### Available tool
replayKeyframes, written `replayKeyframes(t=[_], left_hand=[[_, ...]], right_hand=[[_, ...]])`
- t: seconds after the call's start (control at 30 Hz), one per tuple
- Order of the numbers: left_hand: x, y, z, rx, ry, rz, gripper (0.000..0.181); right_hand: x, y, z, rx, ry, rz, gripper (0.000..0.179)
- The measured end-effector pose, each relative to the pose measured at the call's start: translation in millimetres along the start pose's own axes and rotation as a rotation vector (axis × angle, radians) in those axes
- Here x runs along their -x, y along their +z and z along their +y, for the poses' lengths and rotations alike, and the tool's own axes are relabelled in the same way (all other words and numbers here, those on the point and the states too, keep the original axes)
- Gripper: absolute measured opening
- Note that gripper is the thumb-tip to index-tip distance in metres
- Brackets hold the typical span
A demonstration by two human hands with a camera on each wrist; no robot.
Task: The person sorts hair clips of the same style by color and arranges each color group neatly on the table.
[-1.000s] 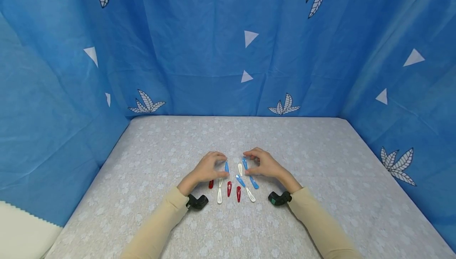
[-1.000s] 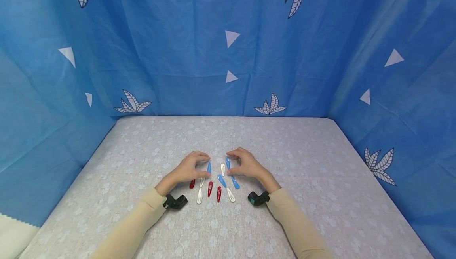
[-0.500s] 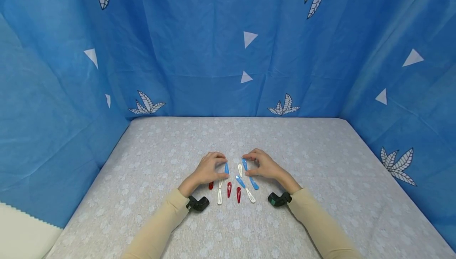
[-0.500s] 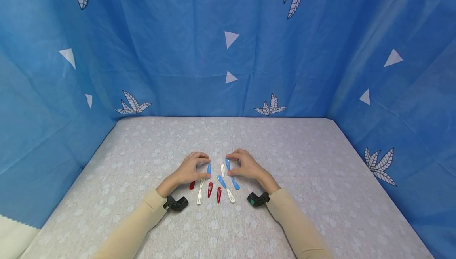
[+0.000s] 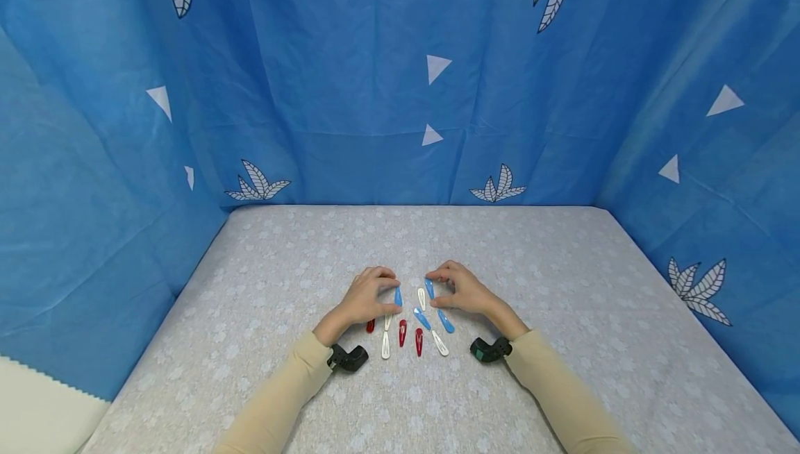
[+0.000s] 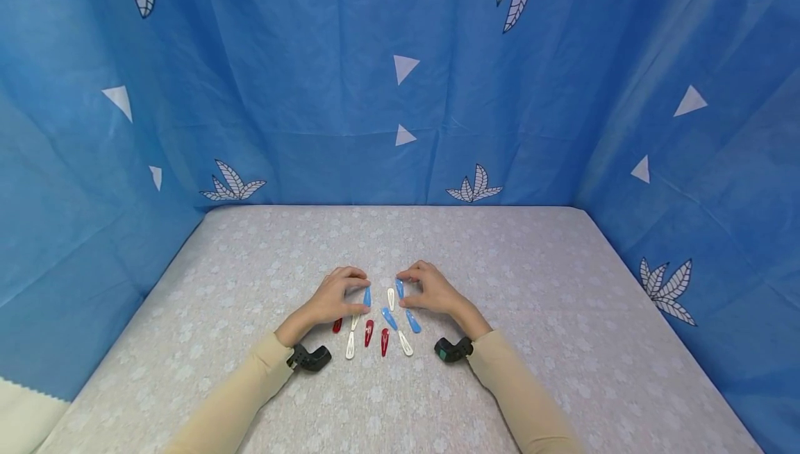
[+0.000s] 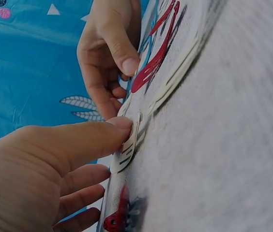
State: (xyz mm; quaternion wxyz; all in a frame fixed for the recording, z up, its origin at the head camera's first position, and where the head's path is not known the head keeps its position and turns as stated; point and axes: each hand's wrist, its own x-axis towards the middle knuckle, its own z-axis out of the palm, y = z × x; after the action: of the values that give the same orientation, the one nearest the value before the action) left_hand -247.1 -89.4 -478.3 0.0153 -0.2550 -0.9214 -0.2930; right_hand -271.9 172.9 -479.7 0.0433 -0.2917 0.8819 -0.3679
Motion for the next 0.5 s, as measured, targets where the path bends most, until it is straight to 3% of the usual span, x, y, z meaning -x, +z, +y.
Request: replayKeyframes(t=[0.5], left_hand=[[0.0,0.6,-0.1,0.015,-0.008,0.010,0.046]], right_hand=[[0.5,1.5,-1.5,0.003,-0.001,0.003,0.046]])
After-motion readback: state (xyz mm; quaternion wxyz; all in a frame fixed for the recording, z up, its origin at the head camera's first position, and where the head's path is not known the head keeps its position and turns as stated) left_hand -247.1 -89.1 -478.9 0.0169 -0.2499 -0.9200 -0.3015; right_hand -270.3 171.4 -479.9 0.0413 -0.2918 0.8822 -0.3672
